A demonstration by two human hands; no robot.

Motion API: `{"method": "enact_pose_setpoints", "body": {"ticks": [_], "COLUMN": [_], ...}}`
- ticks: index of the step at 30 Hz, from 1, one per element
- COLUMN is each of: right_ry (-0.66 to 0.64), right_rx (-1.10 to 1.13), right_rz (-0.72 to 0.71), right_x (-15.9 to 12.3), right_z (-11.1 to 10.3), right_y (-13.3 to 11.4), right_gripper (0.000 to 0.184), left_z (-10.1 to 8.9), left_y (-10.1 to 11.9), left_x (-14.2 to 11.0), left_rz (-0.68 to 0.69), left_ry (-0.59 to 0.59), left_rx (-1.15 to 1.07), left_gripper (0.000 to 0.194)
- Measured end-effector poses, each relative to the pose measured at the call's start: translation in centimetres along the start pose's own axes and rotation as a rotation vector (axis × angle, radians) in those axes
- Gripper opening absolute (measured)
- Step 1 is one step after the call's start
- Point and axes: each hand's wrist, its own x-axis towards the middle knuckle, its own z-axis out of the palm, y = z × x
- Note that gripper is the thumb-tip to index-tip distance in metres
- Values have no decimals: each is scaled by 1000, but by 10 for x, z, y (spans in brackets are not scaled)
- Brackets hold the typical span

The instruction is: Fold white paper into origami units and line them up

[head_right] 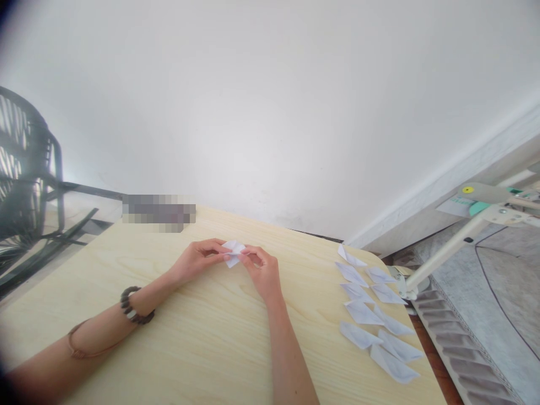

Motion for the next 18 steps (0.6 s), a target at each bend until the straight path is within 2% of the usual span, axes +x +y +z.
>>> {"method": "enact_pose_setpoints", "body": {"ticks": [5, 10, 14, 18], "right_ry": [-27, -79, -81, -71], "right_rx": [-17, -10, -36, -41], "right_rz": [11, 1, -33, 1], "right_x": [0, -1, -1, -1], "right_z": [-3, -3, -1, -1], "right_y": [1, -1, -2, 1], "right_gripper": [16, 16, 18, 20], "left_z": [1, 0, -2, -2], "left_y": [-1, -3, -4, -4], "left_x": [0, 0, 0, 0], "left_rz": [-99, -134, -129, -143], "left_ry": [-19, -27, -20, -14], "left_rx": [-110, -125, -108, -119], "left_gripper": [37, 28, 25, 25]}}
